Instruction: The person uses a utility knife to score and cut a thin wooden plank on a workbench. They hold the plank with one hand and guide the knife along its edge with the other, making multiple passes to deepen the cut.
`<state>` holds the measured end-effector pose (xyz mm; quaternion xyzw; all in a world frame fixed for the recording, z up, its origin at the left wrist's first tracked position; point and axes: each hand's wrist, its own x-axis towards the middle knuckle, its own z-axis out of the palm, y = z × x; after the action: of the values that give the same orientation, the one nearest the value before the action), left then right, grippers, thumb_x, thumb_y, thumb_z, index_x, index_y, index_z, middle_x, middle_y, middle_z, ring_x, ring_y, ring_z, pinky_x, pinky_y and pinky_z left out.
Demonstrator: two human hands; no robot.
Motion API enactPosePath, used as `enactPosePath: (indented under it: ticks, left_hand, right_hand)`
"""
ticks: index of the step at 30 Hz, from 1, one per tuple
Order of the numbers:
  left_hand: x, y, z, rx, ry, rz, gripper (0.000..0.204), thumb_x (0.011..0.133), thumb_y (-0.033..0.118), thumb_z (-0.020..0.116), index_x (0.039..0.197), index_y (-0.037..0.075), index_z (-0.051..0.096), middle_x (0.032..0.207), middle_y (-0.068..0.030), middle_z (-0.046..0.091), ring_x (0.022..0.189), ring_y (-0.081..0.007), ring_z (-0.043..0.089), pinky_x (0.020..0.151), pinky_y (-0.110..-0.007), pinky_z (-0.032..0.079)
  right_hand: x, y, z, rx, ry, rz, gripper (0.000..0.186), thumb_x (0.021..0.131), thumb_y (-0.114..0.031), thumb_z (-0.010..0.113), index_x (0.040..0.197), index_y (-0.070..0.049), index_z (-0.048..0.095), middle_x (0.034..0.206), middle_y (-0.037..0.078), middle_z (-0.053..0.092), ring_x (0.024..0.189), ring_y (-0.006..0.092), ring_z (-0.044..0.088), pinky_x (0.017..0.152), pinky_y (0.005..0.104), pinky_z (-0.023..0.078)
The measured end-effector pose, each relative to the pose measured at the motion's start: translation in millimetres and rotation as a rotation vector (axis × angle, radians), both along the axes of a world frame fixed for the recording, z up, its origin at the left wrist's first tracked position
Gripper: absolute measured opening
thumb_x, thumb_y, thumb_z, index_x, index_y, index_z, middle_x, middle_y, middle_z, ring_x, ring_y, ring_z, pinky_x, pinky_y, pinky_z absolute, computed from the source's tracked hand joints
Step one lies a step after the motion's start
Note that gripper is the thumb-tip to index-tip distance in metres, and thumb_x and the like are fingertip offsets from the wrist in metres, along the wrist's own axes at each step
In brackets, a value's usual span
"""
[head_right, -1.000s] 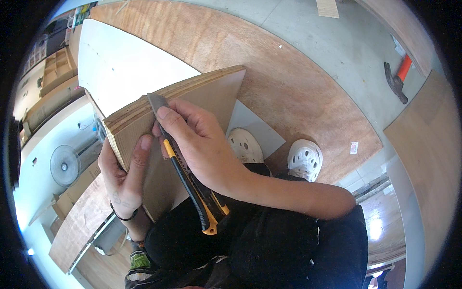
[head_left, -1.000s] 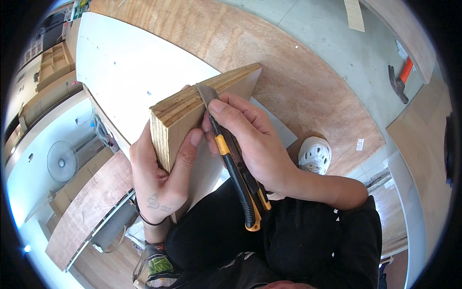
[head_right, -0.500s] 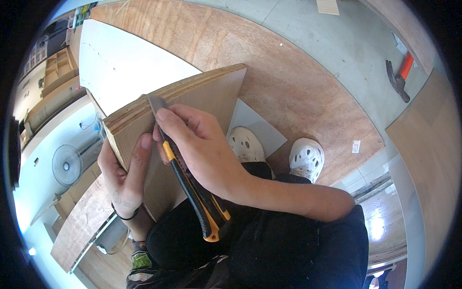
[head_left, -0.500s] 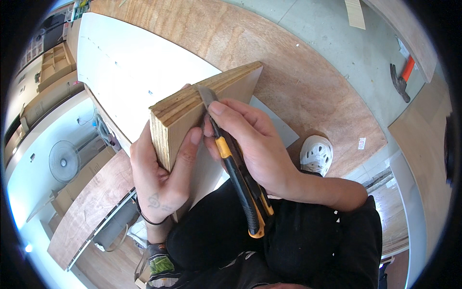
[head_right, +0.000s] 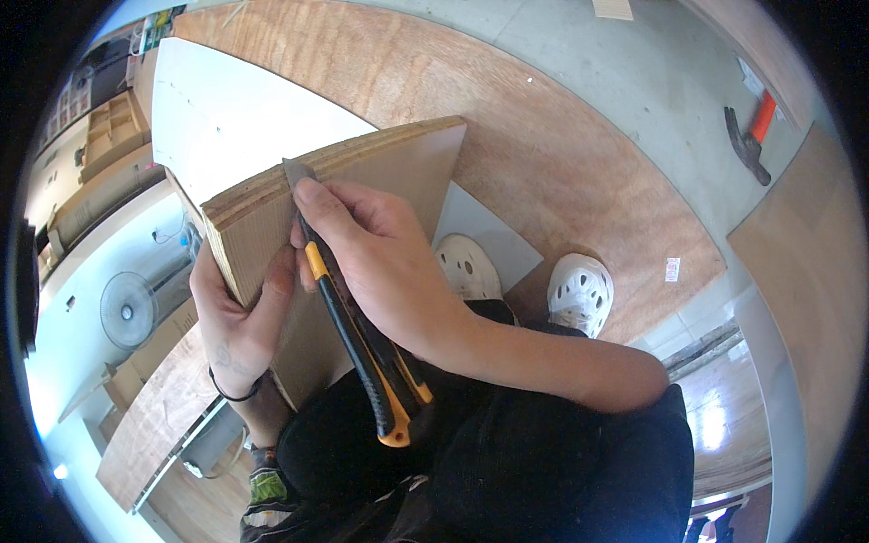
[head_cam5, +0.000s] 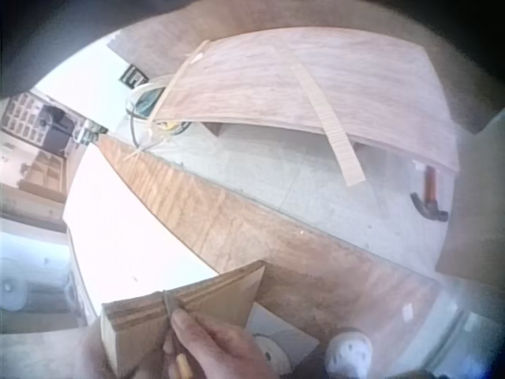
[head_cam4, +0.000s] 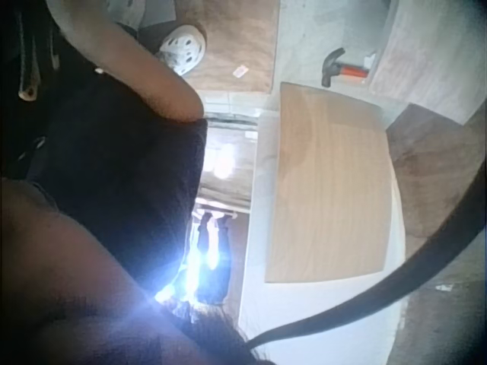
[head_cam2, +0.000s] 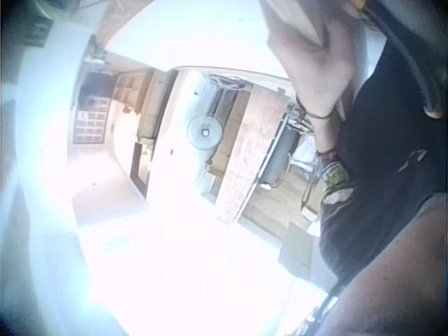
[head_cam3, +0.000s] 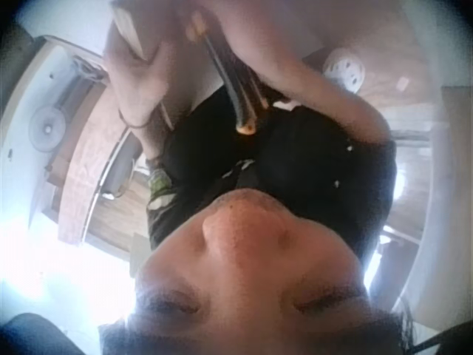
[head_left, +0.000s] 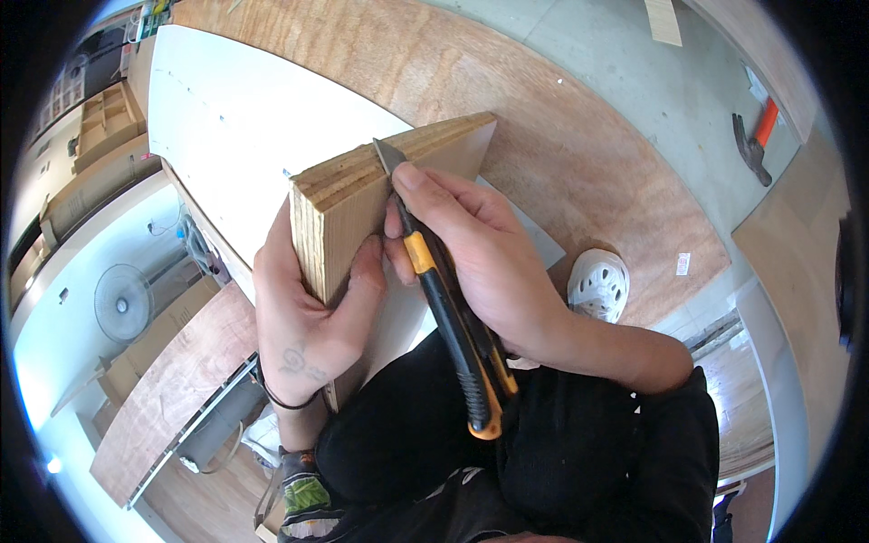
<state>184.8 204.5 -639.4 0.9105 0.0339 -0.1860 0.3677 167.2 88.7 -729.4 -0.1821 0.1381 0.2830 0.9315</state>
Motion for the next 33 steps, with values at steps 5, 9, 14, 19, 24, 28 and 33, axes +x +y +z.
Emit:
enactPosePath:
  ticks: [5,9,14,19,24,28,33]
  left_hand:
    - [-0.2,0.6,-0.9,-0.028,-0.048,-0.048,0.031,0.076,-0.004,0.055,0.107,-0.006,0.053,0.088,-0.0070,0.060,0.082,-0.0108,0.055,0.073,-0.025,0.045]
    - [-1.7,-0.3,0.9,-0.060,0.013,-0.011,0.029,0.078,-0.003,0.056,0.107,-0.005,0.053,0.090,-0.0063,0.061,0.083,-0.0102,0.054,0.073,-0.025,0.044]
    - [0.5,0.0,-0.1,-0.038,-0.019,-0.045,0.028,0.080,-0.002,0.057,0.108,-0.005,0.054,0.092,-0.0059,0.061,0.084,-0.0098,0.054,0.074,-0.024,0.044]
    - [-0.4,1.0,-0.9,-0.035,-0.023,-0.030,0.031,0.080,-0.001,0.058,0.110,-0.005,0.053,0.093,-0.0066,0.061,0.085,-0.0098,0.054,0.074,-0.024,0.044]
    - [-0.6,2.5,0.7,0.004,-0.021,-0.041,0.030,0.080,-0.001,0.058,0.110,-0.005,0.053,0.092,-0.0073,0.061,0.084,-0.0102,0.053,0.074,-0.025,0.044]
    - [-2.3,0.6,1.9,0.018,-0.032,-0.031,0.029,0.081,0.000,0.057,0.109,-0.005,0.053,0.091,-0.0077,0.061,0.083,-0.0104,0.053,0.073,-0.025,0.044]
    - [0.2,-0.6,2.1,-0.006,-0.030,-0.048,0.028,0.080,-0.001,0.057,0.107,-0.005,0.053,0.091,-0.0077,0.061,0.084,-0.0106,0.053,0.074,-0.024,0.044]
  right_hand:
    - [-5.7,-2.3,-3.1,0.033,0.041,0.040,0.027,0.093,-0.030,0.047,0.086,-0.006,0.055,0.058,0.005,0.055,0.053,0.0093,0.051,0.053,0.0193,0.040]
    - [-12.0,5.1,-6.6,0.020,0.015,-0.078,0.026,0.095,-0.030,0.046,0.087,-0.006,0.055,0.061,0.005,0.055,0.055,0.0099,0.053,0.055,0.0211,0.041]
    - [-17.3,8.1,-9.6,0.088,-0.064,-0.168,0.024,0.097,-0.028,0.046,0.088,-0.007,0.053,0.064,0.003,0.054,0.055,0.0101,0.054,0.053,0.0212,0.042]
    - [-20.5,5.7,-8.5,0.060,-0.025,-0.128,0.024,0.097,-0.029,0.045,0.088,-0.008,0.052,0.061,0.002,0.052,0.053,0.0091,0.054,0.049,0.0204,0.041]
    - [-17.8,4.1,-8.3,0.082,-0.026,-0.098,0.025,0.097,-0.030,0.045,0.087,-0.008,0.051,0.060,0.002,0.052,0.051,0.0088,0.053,0.050,0.0202,0.042]
    - [-12.9,2.3,-6.3,0.076,-0.012,-0.054,0.026,0.098,-0.031,0.043,0.087,-0.008,0.051,0.060,0.002,0.052,0.052,0.0087,0.052,0.051,0.0198,0.042]
    - [-8.3,7.8,-3.6,0.081,0.013,-0.084,0.027,0.098,-0.031,0.041,0.088,-0.008,0.050,0.059,0.002,0.051,0.052,0.0083,0.052,0.051,0.0195,0.040]
